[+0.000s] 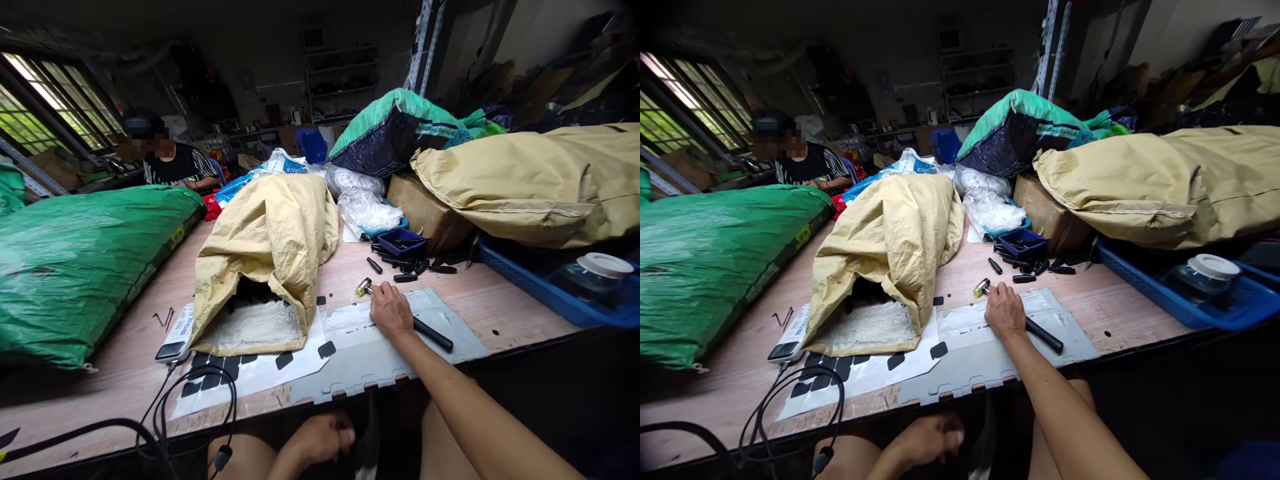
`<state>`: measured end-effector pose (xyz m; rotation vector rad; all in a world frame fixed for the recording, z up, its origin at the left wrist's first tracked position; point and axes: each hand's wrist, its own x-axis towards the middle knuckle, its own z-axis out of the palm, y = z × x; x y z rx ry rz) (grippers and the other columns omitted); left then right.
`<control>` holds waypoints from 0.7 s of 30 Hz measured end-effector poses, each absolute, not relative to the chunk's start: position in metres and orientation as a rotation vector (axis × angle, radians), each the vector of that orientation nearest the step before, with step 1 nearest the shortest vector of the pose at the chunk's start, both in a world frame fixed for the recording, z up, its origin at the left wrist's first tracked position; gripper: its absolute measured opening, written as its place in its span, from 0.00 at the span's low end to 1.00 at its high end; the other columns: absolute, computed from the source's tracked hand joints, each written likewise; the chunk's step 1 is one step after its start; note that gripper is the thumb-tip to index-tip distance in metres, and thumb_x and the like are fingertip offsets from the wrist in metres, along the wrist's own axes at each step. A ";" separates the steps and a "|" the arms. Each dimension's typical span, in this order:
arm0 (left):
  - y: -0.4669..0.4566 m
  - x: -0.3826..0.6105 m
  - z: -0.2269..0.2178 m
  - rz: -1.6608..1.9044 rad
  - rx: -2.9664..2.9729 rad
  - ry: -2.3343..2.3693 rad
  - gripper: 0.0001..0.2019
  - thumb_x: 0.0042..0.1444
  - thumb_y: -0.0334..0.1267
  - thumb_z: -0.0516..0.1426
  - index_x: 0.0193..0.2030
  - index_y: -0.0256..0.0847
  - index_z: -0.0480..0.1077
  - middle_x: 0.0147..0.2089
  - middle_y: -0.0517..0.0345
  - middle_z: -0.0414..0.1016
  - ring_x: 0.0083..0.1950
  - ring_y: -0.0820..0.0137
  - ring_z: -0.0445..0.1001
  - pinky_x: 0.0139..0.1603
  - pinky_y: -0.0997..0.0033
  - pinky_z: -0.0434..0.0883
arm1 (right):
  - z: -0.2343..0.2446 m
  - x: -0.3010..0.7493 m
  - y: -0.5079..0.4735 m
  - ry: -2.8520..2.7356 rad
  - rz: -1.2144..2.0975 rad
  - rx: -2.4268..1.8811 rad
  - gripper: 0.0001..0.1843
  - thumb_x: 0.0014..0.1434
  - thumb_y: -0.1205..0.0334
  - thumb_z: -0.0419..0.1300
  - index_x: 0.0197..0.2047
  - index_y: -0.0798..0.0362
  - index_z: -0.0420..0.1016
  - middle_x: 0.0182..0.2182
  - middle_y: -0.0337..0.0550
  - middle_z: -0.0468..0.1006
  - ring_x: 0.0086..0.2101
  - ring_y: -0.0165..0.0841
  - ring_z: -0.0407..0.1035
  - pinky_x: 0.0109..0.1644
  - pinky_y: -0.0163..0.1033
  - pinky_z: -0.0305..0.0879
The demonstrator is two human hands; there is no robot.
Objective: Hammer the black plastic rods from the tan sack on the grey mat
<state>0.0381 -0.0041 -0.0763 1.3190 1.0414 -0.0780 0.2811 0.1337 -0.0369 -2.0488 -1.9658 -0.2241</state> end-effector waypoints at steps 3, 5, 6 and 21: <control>0.002 0.010 -0.019 -0.155 1.167 0.743 0.28 0.49 0.64 0.65 0.42 0.40 0.79 0.30 0.58 0.76 0.25 0.75 0.67 0.29 0.74 0.64 | -0.036 0.280 0.133 -1.962 -0.223 -2.054 0.15 0.69 0.64 0.51 0.52 0.55 0.76 0.44 0.52 0.73 0.45 0.41 0.64 0.45 0.44 0.54; 0.025 -0.008 0.014 -0.013 1.087 0.727 0.28 0.52 0.65 0.62 0.41 0.38 0.76 0.28 0.55 0.77 0.22 0.72 0.70 0.26 0.73 0.64 | -0.035 0.280 0.133 -1.955 -0.225 -2.060 0.15 0.69 0.64 0.51 0.52 0.55 0.76 0.44 0.52 0.73 0.45 0.42 0.64 0.44 0.44 0.54; 0.042 -0.015 0.025 0.159 1.104 0.826 0.27 0.54 0.64 0.61 0.39 0.38 0.75 0.26 0.55 0.77 0.21 0.72 0.69 0.23 0.74 0.61 | -0.035 0.279 0.132 -1.952 -0.223 -2.062 0.15 0.69 0.64 0.51 0.52 0.55 0.76 0.44 0.52 0.73 0.45 0.41 0.64 0.44 0.44 0.54; 0.183 0.000 0.014 0.483 1.496 2.412 0.12 0.56 0.42 0.62 0.44 0.39 0.79 0.47 0.35 0.82 0.50 0.46 0.81 0.42 0.59 0.71 | -0.035 0.280 0.134 -1.953 -0.201 -2.059 0.14 0.68 0.64 0.52 0.51 0.54 0.76 0.45 0.51 0.73 0.46 0.41 0.64 0.45 0.43 0.55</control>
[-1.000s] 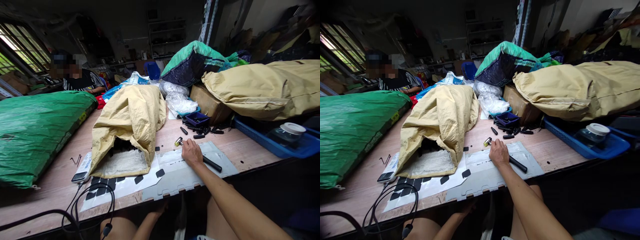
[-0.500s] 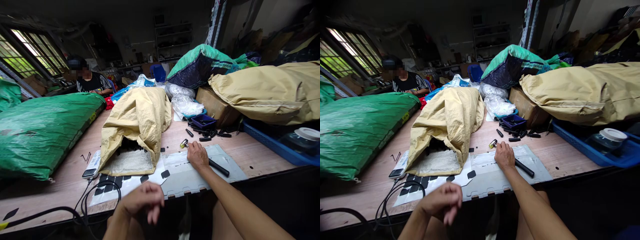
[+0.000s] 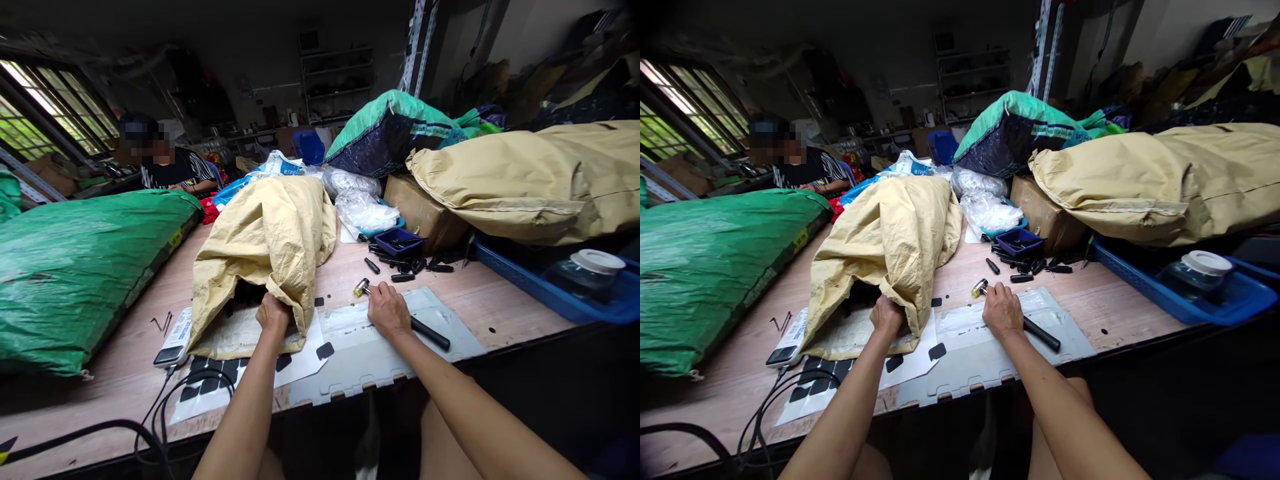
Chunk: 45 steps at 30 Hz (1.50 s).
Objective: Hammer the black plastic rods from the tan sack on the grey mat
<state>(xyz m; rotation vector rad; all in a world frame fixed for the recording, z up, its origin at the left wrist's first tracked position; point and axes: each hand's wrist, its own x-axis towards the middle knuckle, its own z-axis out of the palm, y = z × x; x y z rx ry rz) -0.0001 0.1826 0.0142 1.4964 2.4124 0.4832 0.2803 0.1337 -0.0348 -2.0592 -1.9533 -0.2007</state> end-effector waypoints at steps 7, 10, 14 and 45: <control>0.122 -0.022 0.009 1.084 1.499 2.357 0.13 0.60 0.49 0.60 0.44 0.42 0.75 0.43 0.50 0.81 0.39 0.60 0.78 0.41 0.63 0.70 | -0.035 0.280 0.134 -1.965 -0.216 -2.064 0.13 0.68 0.64 0.52 0.50 0.54 0.76 0.45 0.51 0.73 0.46 0.41 0.64 0.44 0.43 0.54; 0.077 -0.012 -0.002 1.480 1.603 2.046 0.17 0.61 0.52 0.60 0.47 0.42 0.73 0.38 0.56 0.78 0.32 0.67 0.73 0.37 0.67 0.70 | -0.037 0.280 0.134 -1.960 -0.226 -2.064 0.13 0.68 0.64 0.52 0.50 0.55 0.76 0.45 0.51 0.73 0.46 0.41 0.65 0.44 0.43 0.54; 0.046 0.021 -0.011 1.141 2.079 1.499 0.09 0.64 0.43 0.59 0.46 0.43 0.74 0.40 0.55 0.78 0.40 0.65 0.74 0.43 0.65 0.71 | -0.037 0.280 0.134 -1.958 -0.221 -2.067 0.14 0.68 0.64 0.52 0.52 0.55 0.76 0.45 0.51 0.73 0.46 0.41 0.65 0.44 0.43 0.54; 0.085 0.063 -0.027 0.737 2.054 1.487 0.08 0.56 0.42 0.65 0.42 0.45 0.77 0.42 0.57 0.77 0.47 0.61 0.70 0.49 0.61 0.62 | -0.002 0.266 0.060 -1.708 0.414 -1.398 0.18 0.68 0.61 0.51 0.56 0.50 0.76 0.48 0.48 0.82 0.48 0.37 0.76 0.54 0.42 0.71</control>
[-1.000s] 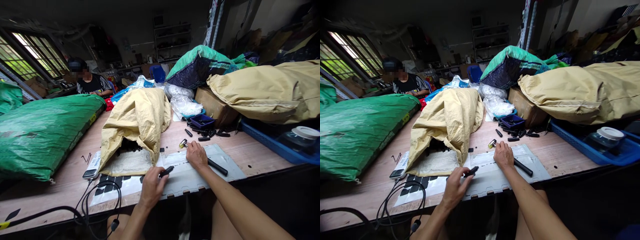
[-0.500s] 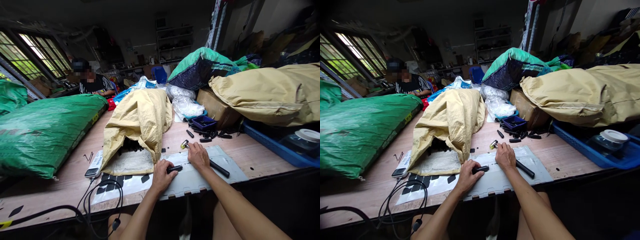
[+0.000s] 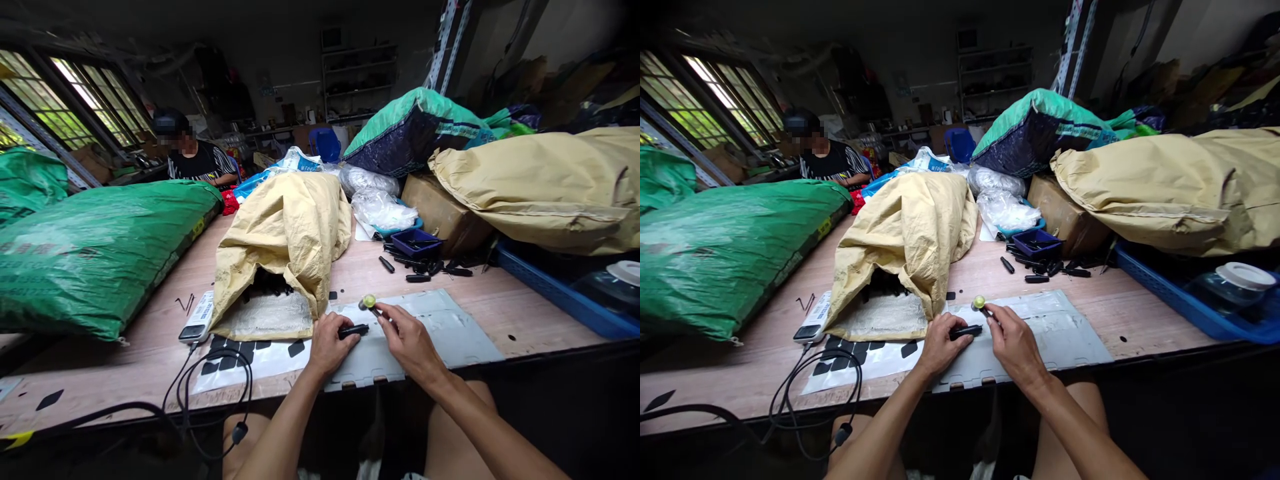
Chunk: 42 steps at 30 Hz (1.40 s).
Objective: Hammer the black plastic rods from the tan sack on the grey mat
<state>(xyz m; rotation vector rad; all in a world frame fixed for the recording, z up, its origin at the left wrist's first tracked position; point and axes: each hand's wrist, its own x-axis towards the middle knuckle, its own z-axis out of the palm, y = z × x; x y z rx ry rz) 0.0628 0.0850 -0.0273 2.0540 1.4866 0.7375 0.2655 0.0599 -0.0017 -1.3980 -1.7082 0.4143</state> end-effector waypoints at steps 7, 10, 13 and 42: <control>0.085 0.061 -0.029 0.736 2.040 1.486 0.10 0.56 0.43 0.66 0.44 0.48 0.81 0.42 0.57 0.77 0.48 0.61 0.70 0.50 0.61 0.62 | -0.012 0.248 0.034 -1.812 0.421 -1.343 0.19 0.70 0.64 0.49 0.58 0.49 0.76 0.47 0.47 0.81 0.48 0.36 0.76 0.53 0.41 0.72; 0.085 0.061 -0.028 0.742 2.037 1.489 0.09 0.56 0.43 0.66 0.44 0.49 0.81 0.41 0.57 0.76 0.48 0.61 0.70 0.50 0.61 0.62 | -0.009 0.243 0.029 -1.841 0.369 -1.354 0.20 0.71 0.64 0.49 0.60 0.49 0.75 0.46 0.47 0.81 0.47 0.36 0.76 0.53 0.40 0.72; 0.084 0.062 -0.028 0.750 2.025 1.502 0.07 0.55 0.41 0.66 0.42 0.48 0.81 0.41 0.57 0.76 0.48 0.61 0.70 0.50 0.61 0.62 | -0.010 0.241 0.026 -1.885 0.338 -1.402 0.20 0.71 0.65 0.49 0.60 0.48 0.75 0.44 0.46 0.80 0.44 0.35 0.76 0.50 0.40 0.73; 0.084 0.060 -0.026 0.748 2.048 1.469 0.08 0.61 0.45 0.61 0.44 0.47 0.79 0.43 0.55 0.77 0.49 0.60 0.71 0.51 0.59 0.63 | -0.042 0.291 0.126 -1.876 -0.250 -2.044 0.17 0.69 0.65 0.52 0.56 0.50 0.76 0.42 0.48 0.76 0.44 0.39 0.65 0.44 0.42 0.54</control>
